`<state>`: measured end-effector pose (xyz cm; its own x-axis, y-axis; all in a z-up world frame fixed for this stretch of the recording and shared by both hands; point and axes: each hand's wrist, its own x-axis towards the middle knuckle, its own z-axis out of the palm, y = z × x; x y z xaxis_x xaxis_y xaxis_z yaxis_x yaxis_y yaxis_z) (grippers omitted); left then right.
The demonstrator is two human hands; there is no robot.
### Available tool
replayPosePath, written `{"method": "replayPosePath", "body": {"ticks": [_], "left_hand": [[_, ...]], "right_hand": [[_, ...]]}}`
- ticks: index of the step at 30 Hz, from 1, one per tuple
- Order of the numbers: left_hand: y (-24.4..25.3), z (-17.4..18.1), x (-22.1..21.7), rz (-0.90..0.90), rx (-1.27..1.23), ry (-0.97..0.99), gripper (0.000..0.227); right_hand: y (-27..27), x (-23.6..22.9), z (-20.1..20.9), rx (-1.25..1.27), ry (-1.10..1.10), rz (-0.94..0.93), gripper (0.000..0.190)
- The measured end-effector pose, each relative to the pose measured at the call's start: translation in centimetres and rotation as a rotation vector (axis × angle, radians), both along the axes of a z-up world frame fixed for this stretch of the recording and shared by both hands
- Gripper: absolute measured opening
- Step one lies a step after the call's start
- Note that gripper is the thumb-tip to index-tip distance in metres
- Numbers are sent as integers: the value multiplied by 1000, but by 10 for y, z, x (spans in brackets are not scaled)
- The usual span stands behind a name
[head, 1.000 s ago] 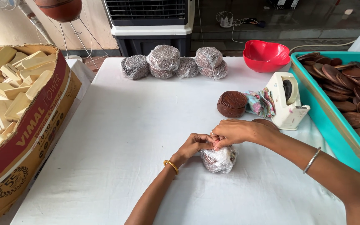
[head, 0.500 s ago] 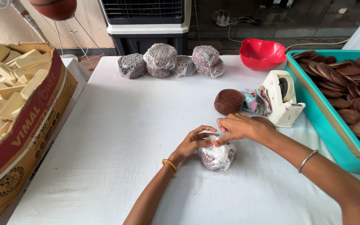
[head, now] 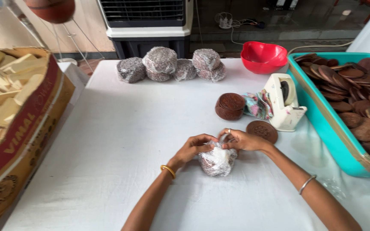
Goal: The recorder uses a cloth to wipe and clean small wooden bowls and matching lids on a workshop table.
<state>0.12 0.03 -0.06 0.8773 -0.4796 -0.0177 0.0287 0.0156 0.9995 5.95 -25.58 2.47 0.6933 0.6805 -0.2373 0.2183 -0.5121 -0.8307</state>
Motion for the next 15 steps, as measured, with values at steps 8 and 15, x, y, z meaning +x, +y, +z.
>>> {"method": "replayPosePath", "body": {"ticks": [8, 15], "left_hand": [[17, 18, -5, -175, 195, -229, 94], [27, 27, 1, 13, 325, -413, 93]], "right_hand": [[-2, -18, -11, 153, 50, -20, 69], [-14, -19, -14, 143, 219, -213, 58]]}}
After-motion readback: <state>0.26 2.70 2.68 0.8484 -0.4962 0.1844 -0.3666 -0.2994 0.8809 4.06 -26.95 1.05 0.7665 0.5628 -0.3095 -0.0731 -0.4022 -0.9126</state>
